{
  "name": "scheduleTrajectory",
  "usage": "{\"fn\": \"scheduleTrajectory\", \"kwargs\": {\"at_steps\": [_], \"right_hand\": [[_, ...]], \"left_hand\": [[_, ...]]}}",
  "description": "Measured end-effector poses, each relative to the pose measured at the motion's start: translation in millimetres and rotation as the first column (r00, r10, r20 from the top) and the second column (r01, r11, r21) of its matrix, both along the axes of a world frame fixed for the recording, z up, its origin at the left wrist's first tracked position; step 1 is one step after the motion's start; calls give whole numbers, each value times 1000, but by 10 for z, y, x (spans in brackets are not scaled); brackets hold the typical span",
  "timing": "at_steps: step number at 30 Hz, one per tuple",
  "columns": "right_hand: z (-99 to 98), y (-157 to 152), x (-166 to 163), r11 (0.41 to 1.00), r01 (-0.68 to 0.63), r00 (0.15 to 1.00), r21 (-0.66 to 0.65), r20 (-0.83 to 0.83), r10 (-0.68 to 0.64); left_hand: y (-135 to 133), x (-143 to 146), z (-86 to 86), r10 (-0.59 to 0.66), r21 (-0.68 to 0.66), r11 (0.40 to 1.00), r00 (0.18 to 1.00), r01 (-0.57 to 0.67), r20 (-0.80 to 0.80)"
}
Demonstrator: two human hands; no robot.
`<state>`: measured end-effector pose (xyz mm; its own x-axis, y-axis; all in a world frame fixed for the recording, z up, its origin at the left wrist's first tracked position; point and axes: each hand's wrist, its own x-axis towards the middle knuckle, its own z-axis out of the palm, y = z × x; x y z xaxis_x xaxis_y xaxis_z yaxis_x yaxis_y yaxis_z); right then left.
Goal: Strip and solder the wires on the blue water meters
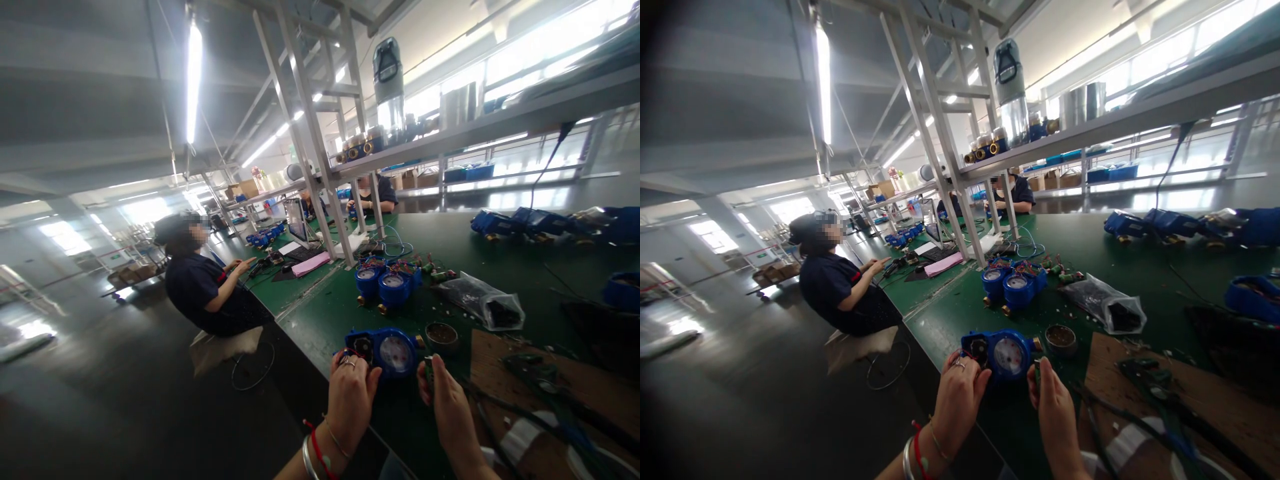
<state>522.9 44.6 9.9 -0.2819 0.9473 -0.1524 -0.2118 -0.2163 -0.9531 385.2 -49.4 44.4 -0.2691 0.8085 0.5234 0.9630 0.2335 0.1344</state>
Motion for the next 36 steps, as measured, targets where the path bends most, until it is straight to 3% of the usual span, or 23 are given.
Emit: {"fn": "scheduleTrajectory", "kwargs": {"at_steps": [13,19,23,26,28,31,36], "right_hand": [[-64,16,-9,1000,-10,1000,8,8,10],[-72,9,3,999,-14,999,47,40,12],[-63,3,-5,997,-8,999,82,51,4],[-75,15,-10,995,-22,999,101,47,17],[-90,32,-7,994,-18,999,105,43,14],[-114,64,2,994,-4,1000,110,10,3],[-137,79,-3,994,11,1000,109,-8,-10]], "left_hand": [[29,-33,-50,21,-12,1000,1000,-21,1],[-307,32,269,-153,-120,980,987,157,42],[-415,-250,510,-276,-94,955,959,281,64],[-178,-654,517,-222,20,975,963,222,156],[65,-892,466,-230,-55,965,931,255,283],[401,-1078,412,-303,-217,880,852,421,427],[675,-1072,420,-360,-313,766,777,562,516]]}}
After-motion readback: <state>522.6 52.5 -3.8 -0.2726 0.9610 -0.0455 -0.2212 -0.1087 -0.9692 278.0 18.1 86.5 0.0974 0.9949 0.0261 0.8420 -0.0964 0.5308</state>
